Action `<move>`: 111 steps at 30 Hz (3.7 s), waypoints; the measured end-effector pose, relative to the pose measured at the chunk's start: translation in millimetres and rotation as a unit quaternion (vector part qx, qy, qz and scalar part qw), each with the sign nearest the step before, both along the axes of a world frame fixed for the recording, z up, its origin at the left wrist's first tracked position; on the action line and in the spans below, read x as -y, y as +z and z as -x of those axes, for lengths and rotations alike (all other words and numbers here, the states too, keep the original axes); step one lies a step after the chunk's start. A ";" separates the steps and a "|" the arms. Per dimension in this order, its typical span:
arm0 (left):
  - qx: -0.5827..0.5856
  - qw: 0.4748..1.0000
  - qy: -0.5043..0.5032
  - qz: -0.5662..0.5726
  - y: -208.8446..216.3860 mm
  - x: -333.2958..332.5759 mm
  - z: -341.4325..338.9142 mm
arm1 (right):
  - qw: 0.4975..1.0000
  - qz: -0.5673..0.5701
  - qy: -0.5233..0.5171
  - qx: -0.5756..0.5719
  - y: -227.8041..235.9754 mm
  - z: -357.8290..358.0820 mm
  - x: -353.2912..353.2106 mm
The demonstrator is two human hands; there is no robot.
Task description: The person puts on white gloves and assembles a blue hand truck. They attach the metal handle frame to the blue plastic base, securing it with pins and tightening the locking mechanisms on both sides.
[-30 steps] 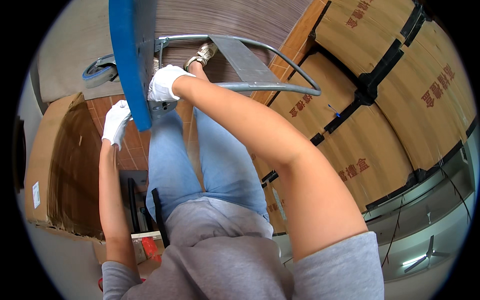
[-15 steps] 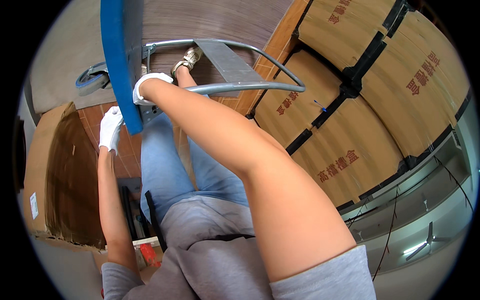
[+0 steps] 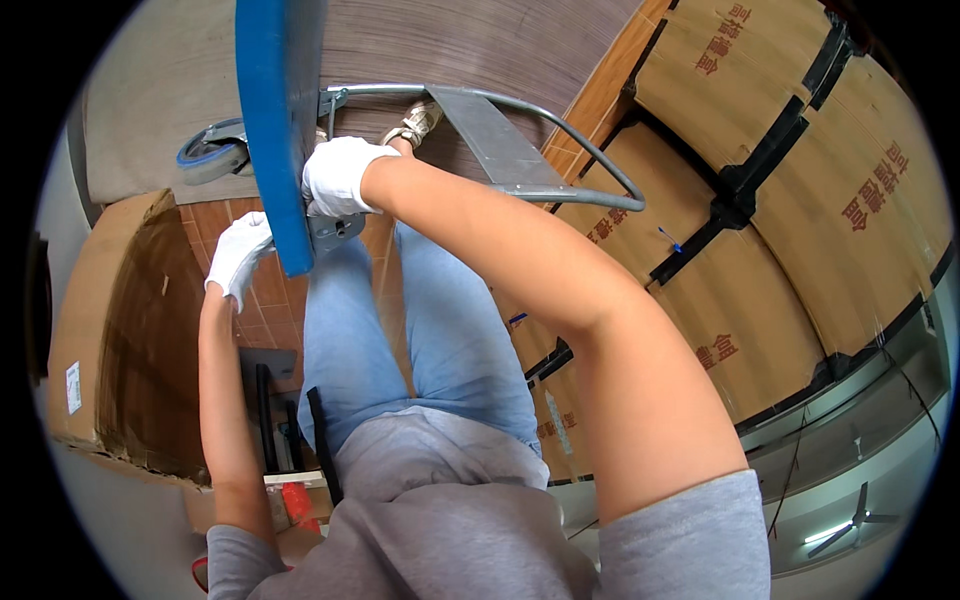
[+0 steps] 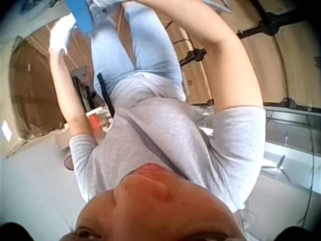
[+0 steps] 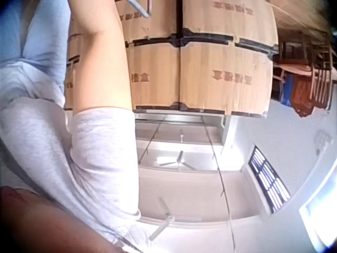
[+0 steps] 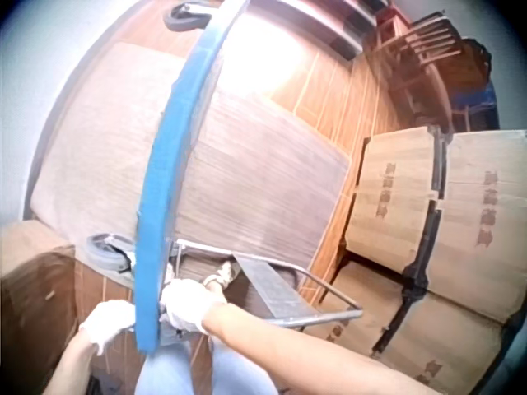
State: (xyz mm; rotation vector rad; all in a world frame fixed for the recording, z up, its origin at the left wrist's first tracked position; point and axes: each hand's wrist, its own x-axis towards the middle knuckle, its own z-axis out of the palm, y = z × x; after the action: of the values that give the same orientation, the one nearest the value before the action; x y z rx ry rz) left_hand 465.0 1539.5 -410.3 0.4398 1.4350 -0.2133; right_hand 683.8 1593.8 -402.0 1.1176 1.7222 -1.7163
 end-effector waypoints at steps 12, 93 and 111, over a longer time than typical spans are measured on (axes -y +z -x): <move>-0.037 0.991 -0.073 -0.108 6.7 4.7 -6.7 | 1.000 0.005 0.005 0.025 -27.7 5.9 27.7; -0.125 0.929 -0.298 -0.182 2.6 30.7 36.3 | 0.655 -0.192 -0.704 -0.195 -53.3 77.2 218.6; -0.113 0.975 -0.114 -0.156 19.1 13.8 5.2 | 0.773 -0.177 -0.602 0.091 78.6 -1.5 178.3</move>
State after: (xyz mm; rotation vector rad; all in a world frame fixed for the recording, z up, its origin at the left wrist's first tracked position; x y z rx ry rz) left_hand 459.8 1525.7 -391.2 0.8624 1.6482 -0.2288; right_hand 685.3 1415.6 -323.4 2.8825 1.2021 -1.7299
